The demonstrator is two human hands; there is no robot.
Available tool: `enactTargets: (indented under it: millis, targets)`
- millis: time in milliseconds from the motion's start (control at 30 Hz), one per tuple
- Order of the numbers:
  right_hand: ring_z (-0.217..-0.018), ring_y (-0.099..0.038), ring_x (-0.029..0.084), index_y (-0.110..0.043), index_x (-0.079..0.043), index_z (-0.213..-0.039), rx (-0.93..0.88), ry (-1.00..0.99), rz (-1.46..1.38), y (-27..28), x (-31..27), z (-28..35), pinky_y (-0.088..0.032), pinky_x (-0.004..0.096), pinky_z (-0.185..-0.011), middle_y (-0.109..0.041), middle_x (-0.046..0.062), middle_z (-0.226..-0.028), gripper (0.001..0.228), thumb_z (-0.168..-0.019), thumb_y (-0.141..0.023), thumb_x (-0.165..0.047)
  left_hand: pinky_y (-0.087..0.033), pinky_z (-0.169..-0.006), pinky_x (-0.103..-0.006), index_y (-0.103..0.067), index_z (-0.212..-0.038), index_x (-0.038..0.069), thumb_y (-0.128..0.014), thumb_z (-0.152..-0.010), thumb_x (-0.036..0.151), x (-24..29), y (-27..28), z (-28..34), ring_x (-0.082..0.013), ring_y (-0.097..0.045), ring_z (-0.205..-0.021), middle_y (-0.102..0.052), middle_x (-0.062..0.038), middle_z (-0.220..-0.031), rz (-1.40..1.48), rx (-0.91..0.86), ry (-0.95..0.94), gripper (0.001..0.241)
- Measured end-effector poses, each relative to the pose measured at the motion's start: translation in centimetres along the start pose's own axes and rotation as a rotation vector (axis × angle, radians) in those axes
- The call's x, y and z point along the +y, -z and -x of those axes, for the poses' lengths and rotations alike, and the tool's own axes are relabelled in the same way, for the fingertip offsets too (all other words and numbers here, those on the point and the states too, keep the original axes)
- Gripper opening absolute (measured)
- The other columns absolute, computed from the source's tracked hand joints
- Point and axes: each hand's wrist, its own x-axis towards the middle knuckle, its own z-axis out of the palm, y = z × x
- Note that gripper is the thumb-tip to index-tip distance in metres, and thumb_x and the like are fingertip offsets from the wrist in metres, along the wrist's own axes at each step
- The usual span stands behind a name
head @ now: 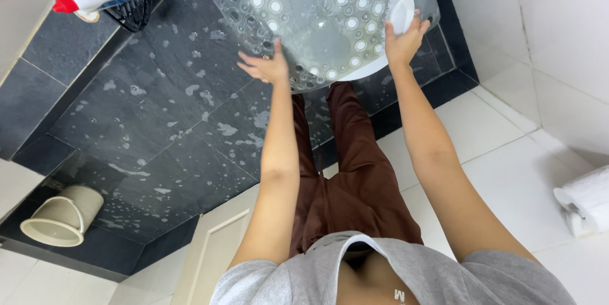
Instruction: The person fills a pink scoop with water from a sink and pours it onto the floor and a transparent mat. They then add a cleaning agent to the scoop, mix it with water, and use a brush to scrub the mat and the floor.
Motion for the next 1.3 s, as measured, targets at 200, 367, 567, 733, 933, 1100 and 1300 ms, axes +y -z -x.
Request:
enactTargets:
  millis: [200, 367, 567, 733, 933, 1100, 1300]
  targets:
    - [-0.113, -0.063, 0.042, -0.045, 0.009, -0.141, 0.011, -0.008, -0.033, -0.2, -1.0, 1.0, -0.055, 0.046, -0.095, -0.044, 0.022, -0.13, 0.078, -0.088, -0.092, -0.023, -0.051, -0.085, -0.0329, -0.07, -0.105, 0.0, -0.09, -0.082, 0.022, -14.6, -4.3, -6.0, -0.0175, -0.064, -0.089, -0.074, -0.013, -0.103, 0.818, -0.413, 0.364, 0.038]
    - [-0.113, -0.063, 0.042, -0.045, 0.012, -0.14, -0.064, -0.067, -0.049, -3.0, -6.1, 6.2, -0.056, 0.046, -0.095, -0.044, 0.023, -0.134, 0.082, -0.081, -0.092, -0.019, -0.05, -0.065, -0.0257, -0.069, -0.078, 0.006, -0.087, -0.081, 0.012, -17.5, 2.1, -9.7, -0.0113, -0.065, -0.068, -0.075, -0.005, -0.079, 0.882, -0.191, 0.437, 0.02]
    - [-0.114, -0.065, 0.042, -0.049, 0.01, -0.138, -0.158, -0.012, -0.118, -6.2, -10.8, 13.7, -0.058, 0.045, -0.097, -0.045, 0.023, -0.135, 0.07, -0.087, -0.087, -0.018, -0.054, -0.065, -0.0362, -0.066, -0.084, -0.001, -0.084, -0.083, 0.019, -20.8, 8.1, -11.8, -0.0204, -0.067, -0.069, -0.074, -0.009, -0.08, 0.376, 0.005, 0.329, 0.027]
    - [-0.107, -0.064, 0.047, -0.043, 0.01, -0.145, -0.206, 0.065, -0.148, -6.4, -12.8, 14.1, -0.057, 0.045, -0.09, -0.044, 0.026, -0.128, 0.075, -0.088, -0.082, -0.019, -0.029, -0.131, -0.0508, -0.031, -0.161, 0.003, -0.042, -0.096, 0.079, -7.4, 6.9, -3.8, -0.0338, -0.032, -0.155, -0.024, -0.021, -0.165, -0.296, -0.107, -0.227, 0.101]
    - [-0.105, -0.065, 0.047, -0.041, 0.009, -0.147, -0.278, 0.06, -0.094, -4.8, -10.8, 11.9, -0.057, 0.046, -0.088, -0.044, 0.025, -0.13, 0.076, -0.091, -0.083, -0.021, -0.021, -0.122, -0.0586, -0.006, -0.162, 0.034, -0.083, -0.069, 0.006, 2.7, -2.3, 1.9, -0.0541, 0.009, -0.152, 0.019, -0.014, -0.168, -0.13, -0.557, -0.565, 0.124]
    - [-0.108, -0.066, 0.043, -0.038, 0.01, -0.151, -0.379, 0.176, 0.062, -2.0, -5.6, 5.9, -0.056, 0.043, -0.098, -0.044, 0.025, -0.137, 0.081, -0.089, -0.083, -0.017, -0.01, -0.119, -0.0682, 0.015, -0.154, 0.051, -0.075, -0.065, -0.009, 3.3, -3.8, 1.1, -0.058, 0.041, -0.14, 0.047, -0.009, -0.156, -0.323, -0.709, -0.265, 0.14]
    - [-0.125, -0.063, 0.038, -0.048, 0.009, -0.141, 0.046, -0.051, 0.013, 1.3, 3.1, -4.1, -0.055, 0.04, -0.106, -0.046, 0.025, -0.142, 0.07, -0.089, -0.088, -0.016, -0.002, -0.113, -0.0758, 0.02, -0.152, 0.049, -0.093, -0.07, 0.014, 3.0, -4.0, 0.0, -0.056, 0.049, -0.131, 0.051, -0.013, -0.151, -0.319, -0.797, -0.294, 0.144]
